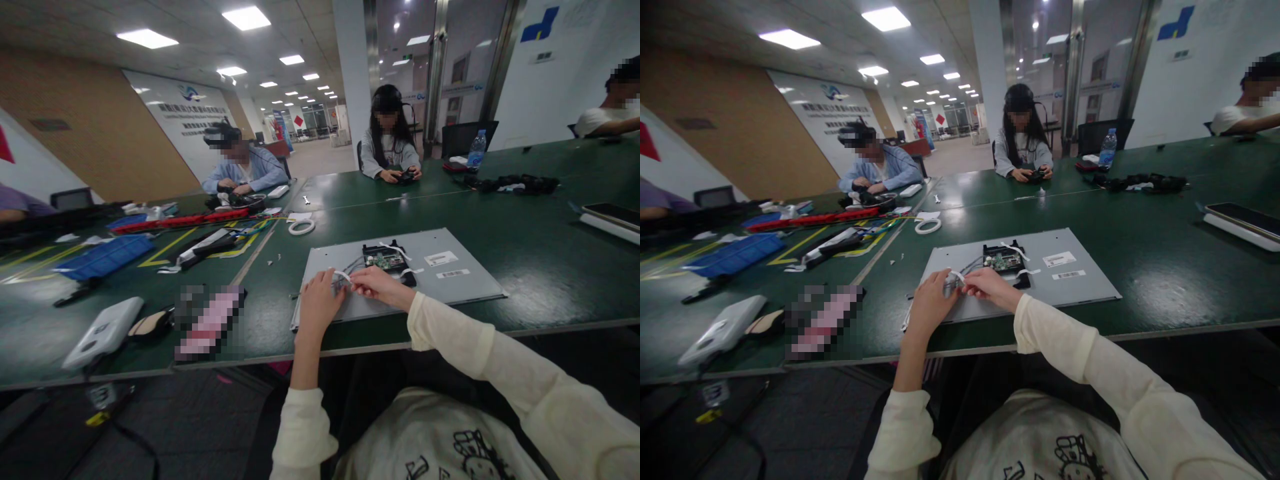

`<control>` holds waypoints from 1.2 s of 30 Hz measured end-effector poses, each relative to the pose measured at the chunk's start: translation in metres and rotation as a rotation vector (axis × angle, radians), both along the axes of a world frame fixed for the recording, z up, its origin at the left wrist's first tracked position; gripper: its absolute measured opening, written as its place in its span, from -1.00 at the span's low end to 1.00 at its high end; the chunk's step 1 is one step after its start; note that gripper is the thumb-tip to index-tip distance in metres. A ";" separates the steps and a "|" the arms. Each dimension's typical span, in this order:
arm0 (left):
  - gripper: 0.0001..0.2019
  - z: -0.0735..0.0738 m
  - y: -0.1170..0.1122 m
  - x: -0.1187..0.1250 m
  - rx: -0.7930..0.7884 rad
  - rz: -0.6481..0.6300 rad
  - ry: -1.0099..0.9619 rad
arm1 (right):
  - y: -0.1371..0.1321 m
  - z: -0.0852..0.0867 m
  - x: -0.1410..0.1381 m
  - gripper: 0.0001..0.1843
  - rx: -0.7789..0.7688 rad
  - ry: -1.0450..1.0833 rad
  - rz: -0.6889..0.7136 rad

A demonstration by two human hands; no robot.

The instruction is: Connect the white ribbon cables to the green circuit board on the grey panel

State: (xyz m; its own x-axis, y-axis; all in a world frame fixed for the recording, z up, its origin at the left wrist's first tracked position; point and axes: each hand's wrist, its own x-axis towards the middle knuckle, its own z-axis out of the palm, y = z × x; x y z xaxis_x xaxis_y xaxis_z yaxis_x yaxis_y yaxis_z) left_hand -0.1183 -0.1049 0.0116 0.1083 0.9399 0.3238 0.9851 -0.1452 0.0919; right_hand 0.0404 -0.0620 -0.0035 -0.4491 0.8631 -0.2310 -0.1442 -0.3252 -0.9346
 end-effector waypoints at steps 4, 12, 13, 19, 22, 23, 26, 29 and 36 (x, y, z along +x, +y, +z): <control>-0.63 -0.005 0.005 -0.001 0.048 -0.033 -0.089 | -0.004 -0.007 0.000 -0.54 0.120 -0.032 -0.042; -0.58 -0.009 0.009 -0.005 0.053 -0.114 -0.125 | -0.001 -0.016 -0.006 -0.74 0.273 -0.177 0.017; -0.58 -0.009 0.010 -0.004 0.045 -0.138 -0.102 | 0.000 -0.016 -0.006 -0.77 0.276 -0.191 0.034; -0.55 -0.011 0.008 -0.002 -0.055 -0.140 0.010 | 0.002 -0.014 -0.008 -0.79 0.308 -0.261 0.076; -0.55 -0.012 0.007 -0.001 -0.108 -0.106 0.040 | -0.001 -0.008 -0.007 -0.77 0.310 -0.287 0.088; -0.56 -0.011 0.007 0.000 -0.124 -0.087 0.041 | -0.002 -0.006 -0.007 -0.76 0.309 -0.298 0.096; -0.59 -0.006 0.008 0.009 -0.156 -0.011 0.018 | -0.004 0.001 -0.003 -0.75 0.277 -0.306 0.131; -0.64 0.000 0.013 0.021 -0.132 0.077 -0.014 | -0.001 0.004 0.001 -0.77 0.193 -0.270 0.169; -0.65 0.001 0.028 0.023 -0.159 0.143 -0.021 | 0.001 -0.002 0.005 -0.80 0.221 -0.340 0.201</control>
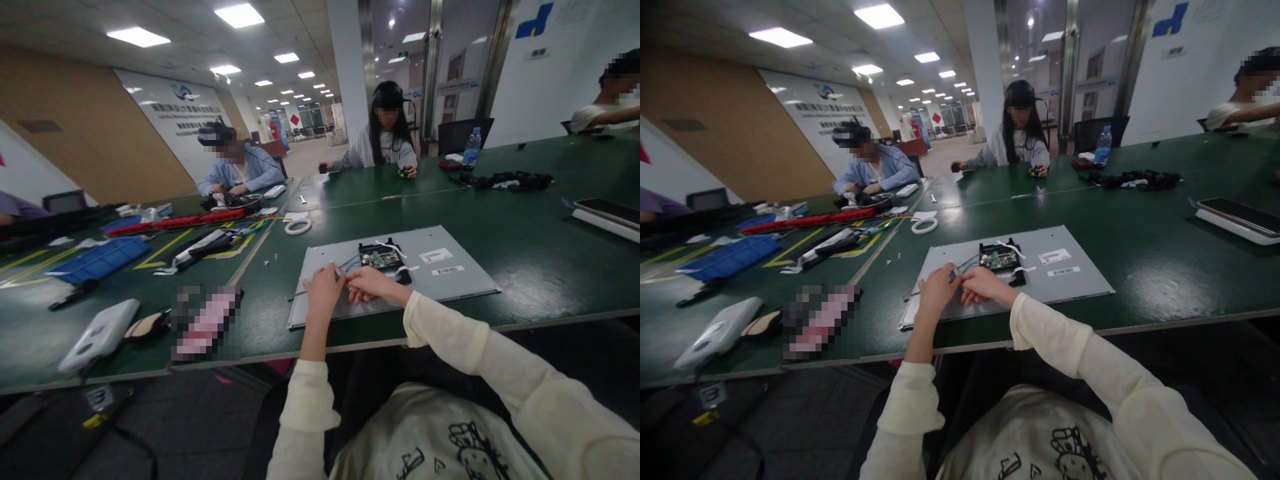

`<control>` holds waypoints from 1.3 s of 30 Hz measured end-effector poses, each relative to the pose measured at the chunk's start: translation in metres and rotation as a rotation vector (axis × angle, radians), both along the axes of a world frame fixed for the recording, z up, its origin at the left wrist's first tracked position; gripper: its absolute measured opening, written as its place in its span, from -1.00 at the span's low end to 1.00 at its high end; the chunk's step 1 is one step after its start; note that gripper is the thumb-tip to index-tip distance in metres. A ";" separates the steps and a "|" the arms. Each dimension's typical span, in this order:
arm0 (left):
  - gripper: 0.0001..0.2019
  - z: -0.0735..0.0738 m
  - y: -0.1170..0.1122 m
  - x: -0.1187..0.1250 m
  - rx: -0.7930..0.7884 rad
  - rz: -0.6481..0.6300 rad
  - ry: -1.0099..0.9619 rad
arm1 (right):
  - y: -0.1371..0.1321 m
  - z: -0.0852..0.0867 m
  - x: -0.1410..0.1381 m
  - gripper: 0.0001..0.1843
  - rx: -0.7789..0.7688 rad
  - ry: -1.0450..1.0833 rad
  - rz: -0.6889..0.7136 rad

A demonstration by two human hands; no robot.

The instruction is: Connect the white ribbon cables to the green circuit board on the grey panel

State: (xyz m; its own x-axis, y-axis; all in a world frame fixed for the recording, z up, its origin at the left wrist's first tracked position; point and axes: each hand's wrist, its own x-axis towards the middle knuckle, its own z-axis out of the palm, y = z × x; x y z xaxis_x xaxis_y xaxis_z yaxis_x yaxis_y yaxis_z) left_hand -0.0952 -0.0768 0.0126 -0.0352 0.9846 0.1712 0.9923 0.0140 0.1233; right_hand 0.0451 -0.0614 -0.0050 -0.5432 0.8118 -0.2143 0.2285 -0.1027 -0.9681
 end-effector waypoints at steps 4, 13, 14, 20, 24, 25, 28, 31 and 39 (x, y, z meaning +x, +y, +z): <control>-0.60 -0.002 -0.001 -0.005 -0.034 -0.026 -0.009 | -0.015 0.001 0.011 -0.71 0.443 -0.183 -0.030; -0.57 -0.014 -0.001 -0.005 -0.013 -0.108 0.045 | -0.047 -0.007 0.048 -0.32 1.096 -0.534 0.285; -0.56 -0.014 -0.001 -0.005 -0.009 -0.110 0.051 | -0.048 -0.009 0.050 -0.30 1.084 -0.546 0.298; -0.55 -0.014 -0.001 -0.006 -0.014 -0.110 0.029 | -0.043 -0.006 0.066 -0.30 1.128 -0.517 0.389; -0.55 -0.016 -0.001 -0.009 -0.018 -0.105 -0.035 | -0.044 0.004 0.088 -0.36 1.236 -0.532 0.415; -0.54 -0.016 -0.001 -0.010 -0.014 -0.106 -0.049 | -0.044 0.006 0.094 -0.36 1.262 -0.545 0.413; -0.51 -0.017 -0.001 -0.011 0.007 -0.095 -0.076 | -0.042 0.009 0.111 -0.32 1.283 -0.603 0.386; -0.48 -0.015 -0.001 -0.012 0.049 -0.067 -0.087 | -0.036 0.005 0.128 -0.29 1.200 -0.666 0.332; -0.51 -0.010 0.000 -0.015 0.311 0.001 -0.122 | -0.028 -0.007 0.143 -0.27 0.962 -0.649 0.258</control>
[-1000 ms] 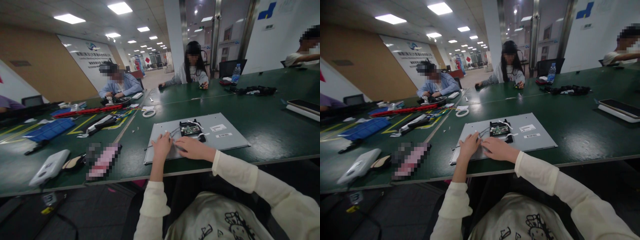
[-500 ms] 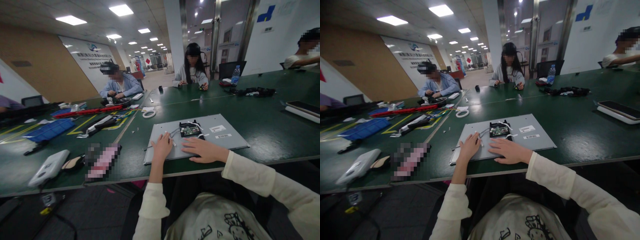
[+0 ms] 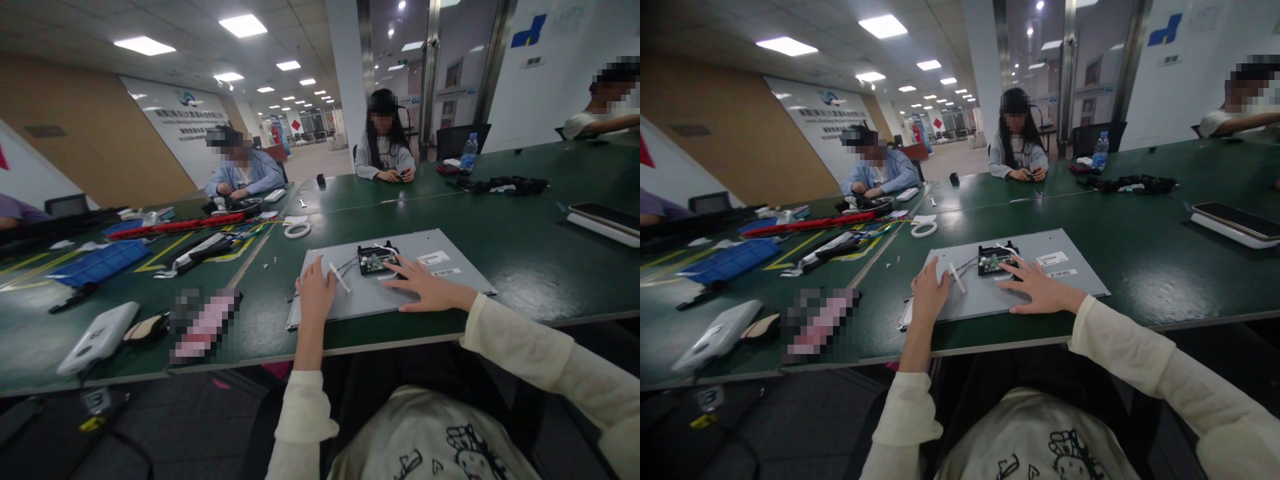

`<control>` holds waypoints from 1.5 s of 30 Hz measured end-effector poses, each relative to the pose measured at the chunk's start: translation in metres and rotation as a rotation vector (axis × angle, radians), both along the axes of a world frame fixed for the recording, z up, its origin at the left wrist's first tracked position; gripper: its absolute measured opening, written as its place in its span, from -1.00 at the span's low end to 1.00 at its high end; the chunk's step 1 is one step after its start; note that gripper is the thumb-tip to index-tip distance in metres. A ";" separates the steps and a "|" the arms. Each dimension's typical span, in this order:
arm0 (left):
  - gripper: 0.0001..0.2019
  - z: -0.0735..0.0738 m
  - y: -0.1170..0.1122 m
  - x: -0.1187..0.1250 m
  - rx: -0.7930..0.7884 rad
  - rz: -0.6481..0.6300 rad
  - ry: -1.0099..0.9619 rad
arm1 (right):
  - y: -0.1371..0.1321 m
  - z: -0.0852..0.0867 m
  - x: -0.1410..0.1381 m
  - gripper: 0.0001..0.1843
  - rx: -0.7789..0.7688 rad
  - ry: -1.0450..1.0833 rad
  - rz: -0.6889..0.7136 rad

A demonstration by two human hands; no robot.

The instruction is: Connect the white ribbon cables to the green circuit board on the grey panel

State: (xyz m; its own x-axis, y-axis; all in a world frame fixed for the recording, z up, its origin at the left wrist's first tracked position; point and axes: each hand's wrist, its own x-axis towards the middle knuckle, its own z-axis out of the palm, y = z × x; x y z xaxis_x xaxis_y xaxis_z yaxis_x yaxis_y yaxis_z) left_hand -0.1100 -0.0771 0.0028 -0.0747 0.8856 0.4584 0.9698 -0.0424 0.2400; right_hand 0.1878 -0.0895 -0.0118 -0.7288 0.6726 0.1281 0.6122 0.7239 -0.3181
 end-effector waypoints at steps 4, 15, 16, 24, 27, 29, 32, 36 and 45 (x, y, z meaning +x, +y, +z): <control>-0.56 0.003 -0.002 0.000 0.058 0.015 -0.037 | 0.006 -0.003 0.001 -0.29 -0.011 0.022 -0.050; -0.63 -0.001 0.000 -0.004 0.027 -0.036 -0.047 | 0.047 -0.018 0.026 -0.22 0.020 -0.117 -0.491; -0.63 -0.002 0.000 -0.005 0.017 -0.039 -0.048 | 0.051 -0.021 0.031 -0.22 0.017 -0.128 -0.540; -0.64 -0.006 0.001 -0.007 -0.040 -0.091 -0.026 | 0.077 -0.040 0.074 -0.22 -0.014 -0.163 -0.905; -0.64 -0.007 0.001 -0.007 -0.052 -0.088 -0.022 | 0.084 -0.046 0.092 -0.21 -0.015 -0.144 -1.023; -0.64 -0.007 0.001 -0.008 -0.058 -0.086 -0.018 | 0.088 -0.050 0.104 -0.21 -0.021 -0.127 -1.088; -0.64 -0.006 0.000 -0.008 -0.057 -0.089 -0.017 | 0.093 -0.054 0.123 -0.20 -0.038 -0.104 -1.171; -0.64 -0.006 0.000 -0.007 -0.060 -0.096 -0.015 | 0.097 -0.058 0.143 -0.20 -0.051 -0.072 -1.261; -0.64 -0.008 0.000 -0.007 -0.069 -0.088 -0.006 | 0.106 -0.064 0.171 -0.16 -0.055 -0.016 -1.376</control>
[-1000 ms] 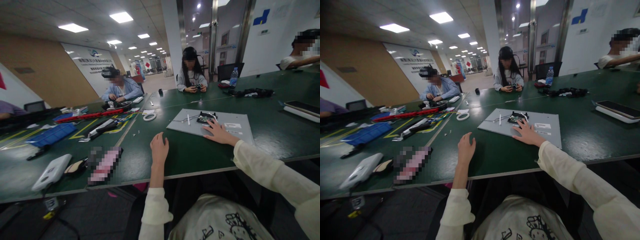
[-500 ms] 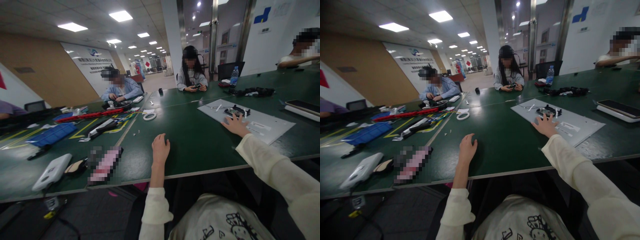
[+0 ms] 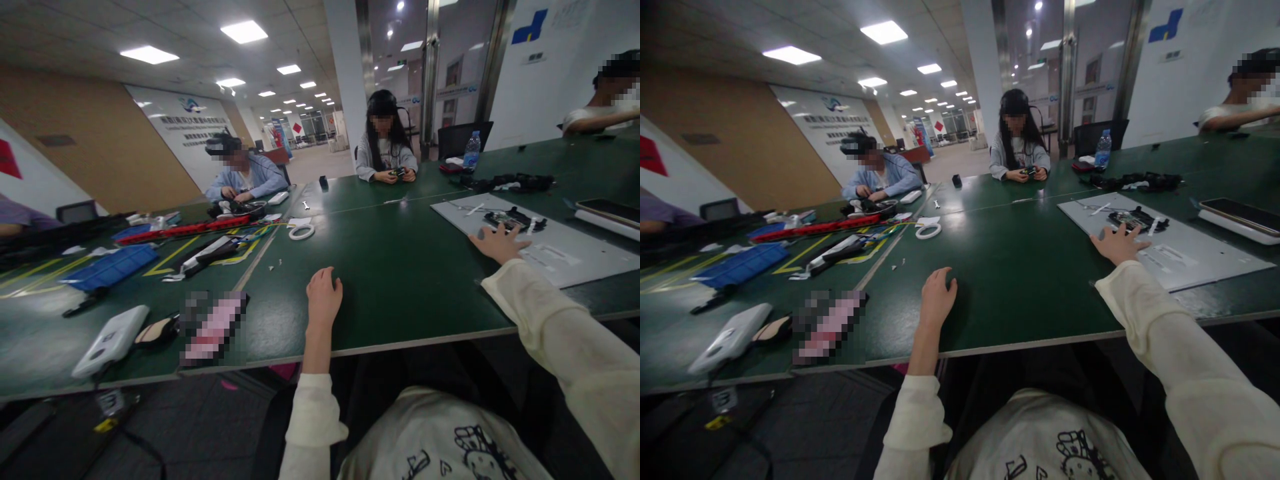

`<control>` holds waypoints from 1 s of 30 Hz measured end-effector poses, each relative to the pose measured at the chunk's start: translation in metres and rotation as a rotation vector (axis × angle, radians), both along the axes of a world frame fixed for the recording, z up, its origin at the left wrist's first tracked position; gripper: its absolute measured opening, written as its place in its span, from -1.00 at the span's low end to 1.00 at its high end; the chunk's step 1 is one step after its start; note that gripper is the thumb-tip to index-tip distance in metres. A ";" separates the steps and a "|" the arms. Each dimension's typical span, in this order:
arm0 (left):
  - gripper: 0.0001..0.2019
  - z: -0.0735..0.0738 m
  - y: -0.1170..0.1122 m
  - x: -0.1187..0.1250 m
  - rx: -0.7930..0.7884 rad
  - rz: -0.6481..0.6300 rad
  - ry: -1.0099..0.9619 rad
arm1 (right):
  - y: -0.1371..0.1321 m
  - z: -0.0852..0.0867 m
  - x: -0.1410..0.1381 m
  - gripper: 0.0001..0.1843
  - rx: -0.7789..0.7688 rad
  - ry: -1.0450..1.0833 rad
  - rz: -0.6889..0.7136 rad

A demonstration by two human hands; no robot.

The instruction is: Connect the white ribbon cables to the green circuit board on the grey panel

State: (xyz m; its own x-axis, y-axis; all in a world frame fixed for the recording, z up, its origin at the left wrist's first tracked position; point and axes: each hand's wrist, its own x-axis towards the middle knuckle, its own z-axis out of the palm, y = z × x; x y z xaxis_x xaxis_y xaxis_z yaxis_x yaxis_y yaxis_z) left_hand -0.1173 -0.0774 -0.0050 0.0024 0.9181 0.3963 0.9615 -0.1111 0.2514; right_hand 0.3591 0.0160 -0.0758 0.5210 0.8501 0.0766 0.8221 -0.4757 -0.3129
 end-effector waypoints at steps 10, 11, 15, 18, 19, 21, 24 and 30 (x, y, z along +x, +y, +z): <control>-0.64 -0.001 0.001 -0.001 -0.010 -0.001 -0.002 | 0.005 -0.003 0.010 -0.14 -0.008 0.021 -0.033; -0.64 -0.001 0.000 -0.001 -0.013 -0.003 -0.001 | 0.005 -0.003 0.009 -0.14 -0.009 0.025 -0.033; -0.64 0.000 0.000 0.000 -0.016 -0.006 0.005 | 0.005 0.000 0.008 -0.13 0.006 0.040 -0.028; -0.65 -0.001 0.000 -0.001 -0.022 -0.003 0.006 | 0.006 0.001 0.008 -0.12 0.023 0.054 -0.026; -0.65 -0.002 0.001 -0.002 -0.025 -0.005 0.005 | 0.006 0.001 0.008 -0.13 0.024 0.062 -0.025; -0.65 -0.003 0.001 -0.003 -0.029 -0.014 0.003 | 0.007 0.000 0.010 -0.15 0.029 0.091 -0.021; -0.67 -0.004 0.002 -0.003 -0.023 -0.027 0.000 | 0.010 0.002 0.020 -0.28 0.140 0.197 -0.053; -0.70 -0.004 0.002 -0.003 -0.011 -0.033 -0.002 | 0.007 0.013 0.068 -0.62 0.732 0.720 -0.371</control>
